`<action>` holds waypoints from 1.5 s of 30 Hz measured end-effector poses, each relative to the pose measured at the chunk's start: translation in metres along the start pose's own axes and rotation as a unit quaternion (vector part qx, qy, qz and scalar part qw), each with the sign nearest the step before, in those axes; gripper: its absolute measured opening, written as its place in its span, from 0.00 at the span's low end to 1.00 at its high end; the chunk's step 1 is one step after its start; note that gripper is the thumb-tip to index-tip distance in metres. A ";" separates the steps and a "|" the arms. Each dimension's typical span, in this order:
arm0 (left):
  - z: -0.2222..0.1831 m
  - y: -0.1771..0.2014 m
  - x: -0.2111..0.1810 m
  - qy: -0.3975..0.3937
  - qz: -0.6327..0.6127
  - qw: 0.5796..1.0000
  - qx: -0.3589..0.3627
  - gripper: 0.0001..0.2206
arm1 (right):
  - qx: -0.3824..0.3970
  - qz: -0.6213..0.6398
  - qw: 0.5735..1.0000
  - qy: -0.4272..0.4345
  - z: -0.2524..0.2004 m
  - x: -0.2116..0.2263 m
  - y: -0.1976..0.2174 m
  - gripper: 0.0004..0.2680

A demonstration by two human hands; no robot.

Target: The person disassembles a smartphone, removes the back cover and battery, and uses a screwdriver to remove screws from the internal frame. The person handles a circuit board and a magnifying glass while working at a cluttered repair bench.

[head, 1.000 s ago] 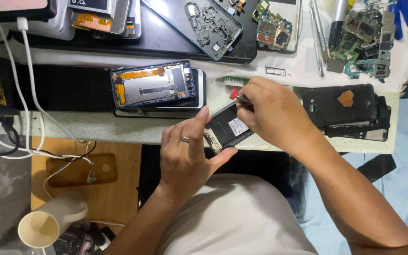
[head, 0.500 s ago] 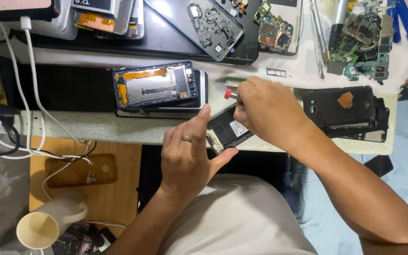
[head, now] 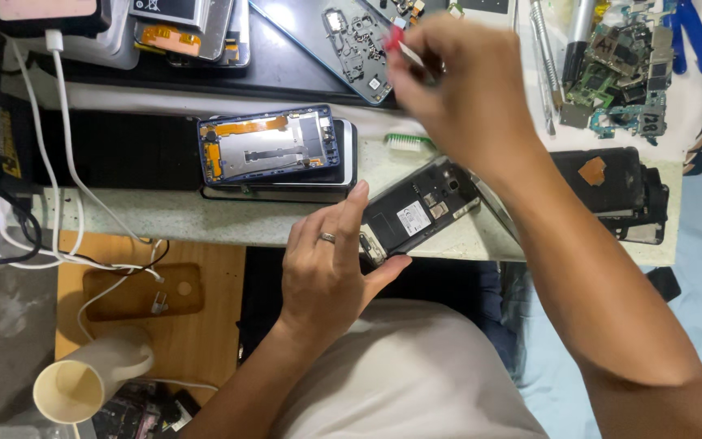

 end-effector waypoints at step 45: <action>0.000 -0.006 0.005 -0.138 0.011 0.990 0.042 0.15 | 0.055 0.053 0.996 -0.049 -0.088 0.049 0.017 0.19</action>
Point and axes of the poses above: each hand's wrist, its own z-axis towards the middle knuckle, its own y-axis out of the back of the hand, x = y × z, the point moved 5 cm from there along z, towards the middle knuckle, and after that the axes turned 1 degree about z, right-handed, at the moved point
